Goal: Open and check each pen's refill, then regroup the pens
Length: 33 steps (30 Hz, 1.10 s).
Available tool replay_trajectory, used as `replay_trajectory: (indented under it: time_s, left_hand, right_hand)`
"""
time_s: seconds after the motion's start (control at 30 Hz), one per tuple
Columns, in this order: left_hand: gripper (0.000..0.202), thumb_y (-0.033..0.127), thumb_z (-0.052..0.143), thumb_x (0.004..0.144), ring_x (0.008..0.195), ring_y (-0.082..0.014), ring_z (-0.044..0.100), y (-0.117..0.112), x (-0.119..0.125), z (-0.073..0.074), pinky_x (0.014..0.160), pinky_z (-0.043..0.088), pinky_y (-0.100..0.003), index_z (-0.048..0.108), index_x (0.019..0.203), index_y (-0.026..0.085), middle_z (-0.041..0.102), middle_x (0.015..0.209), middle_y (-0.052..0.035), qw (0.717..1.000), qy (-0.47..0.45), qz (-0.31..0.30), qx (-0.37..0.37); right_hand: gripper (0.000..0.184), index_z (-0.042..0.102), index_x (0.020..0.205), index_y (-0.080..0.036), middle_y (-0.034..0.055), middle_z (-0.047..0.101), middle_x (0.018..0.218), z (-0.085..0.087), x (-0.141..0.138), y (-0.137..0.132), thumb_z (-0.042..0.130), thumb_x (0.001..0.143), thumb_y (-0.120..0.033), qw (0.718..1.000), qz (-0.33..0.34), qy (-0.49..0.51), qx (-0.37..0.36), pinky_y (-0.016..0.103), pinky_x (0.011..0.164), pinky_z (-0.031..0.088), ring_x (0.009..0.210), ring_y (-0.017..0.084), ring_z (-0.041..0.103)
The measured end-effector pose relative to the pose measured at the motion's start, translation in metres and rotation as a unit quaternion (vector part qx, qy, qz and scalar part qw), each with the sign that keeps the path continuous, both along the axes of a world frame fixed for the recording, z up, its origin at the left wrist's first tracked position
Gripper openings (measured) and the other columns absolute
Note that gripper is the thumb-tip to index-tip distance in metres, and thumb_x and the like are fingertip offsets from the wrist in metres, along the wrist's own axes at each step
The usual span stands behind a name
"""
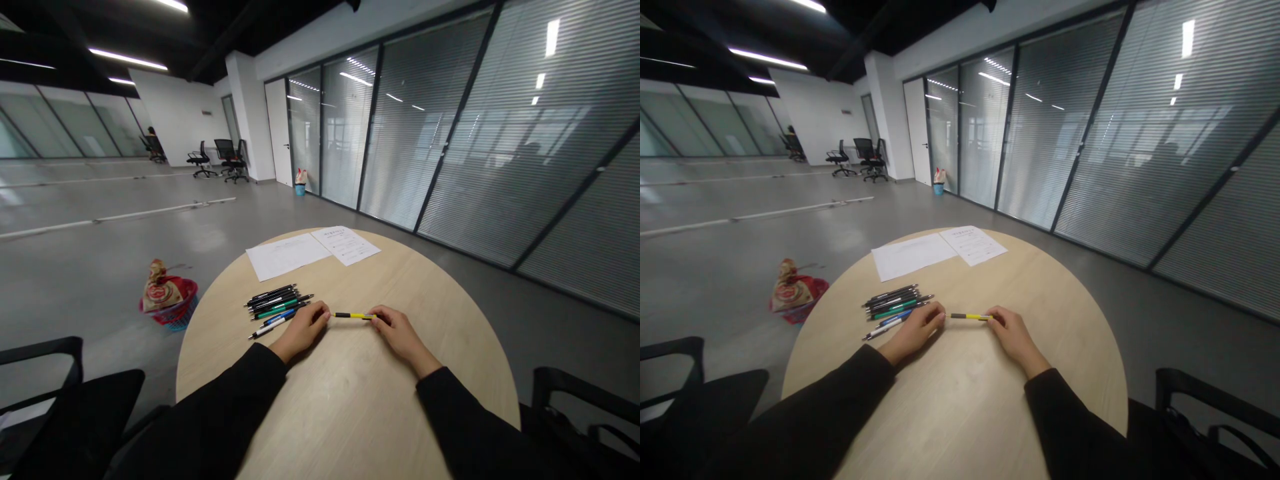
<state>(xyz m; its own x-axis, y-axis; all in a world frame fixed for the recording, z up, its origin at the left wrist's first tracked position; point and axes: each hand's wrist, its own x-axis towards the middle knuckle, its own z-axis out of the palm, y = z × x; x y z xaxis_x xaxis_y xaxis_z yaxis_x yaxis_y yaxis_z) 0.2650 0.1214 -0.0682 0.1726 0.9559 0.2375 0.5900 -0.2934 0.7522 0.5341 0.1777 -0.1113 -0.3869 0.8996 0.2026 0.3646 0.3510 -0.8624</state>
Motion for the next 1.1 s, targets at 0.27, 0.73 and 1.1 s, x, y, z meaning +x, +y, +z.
replay_trajectory:
  time_s: [0.27,0.73,1.1]
  left_hand:
    - [0.032,0.035,0.040,0.097,0.067,-0.0163,0.048,0.002,-0.004,-0.006,0.064,0.036,-0.029,0.050,0.071,0.019,0.054,0.070,-0.0007,0.998,0.035,0.035,0.038]
    - [0.025,0.031,0.050,0.095,0.085,-0.0214,0.054,-0.002,-0.007,-0.005,0.078,0.045,-0.034,0.059,0.076,0.018,0.056,0.089,-0.0081,0.956,0.269,-0.029,0.115]
    - [0.007,0.018,0.054,0.089,0.094,-0.0221,0.055,0.002,-0.011,-0.012,0.086,0.047,-0.035,0.060,0.086,0.018,0.059,0.096,-0.0075,0.983,0.161,-0.026,0.080]
  right_hand:
    - [0.027,0.070,0.101,-0.018,0.0003,0.061,0.068,-0.007,0.006,0.004,0.056,0.085,-0.034,1.000,-0.022,0.011,-0.012,0.025,0.057,0.039,0.062,0.016,0.054]
    - [0.024,0.071,0.094,-0.019,0.0034,0.069,0.080,0.007,0.010,-0.004,0.053,0.085,-0.033,0.997,-0.054,-0.035,0.051,0.028,0.068,0.043,0.072,0.019,0.059]
    - [0.024,0.071,0.093,-0.019,0.0034,0.069,0.081,0.011,0.008,-0.009,0.053,0.085,-0.033,0.996,-0.057,-0.037,0.053,0.028,0.068,0.043,0.071,0.018,0.058]
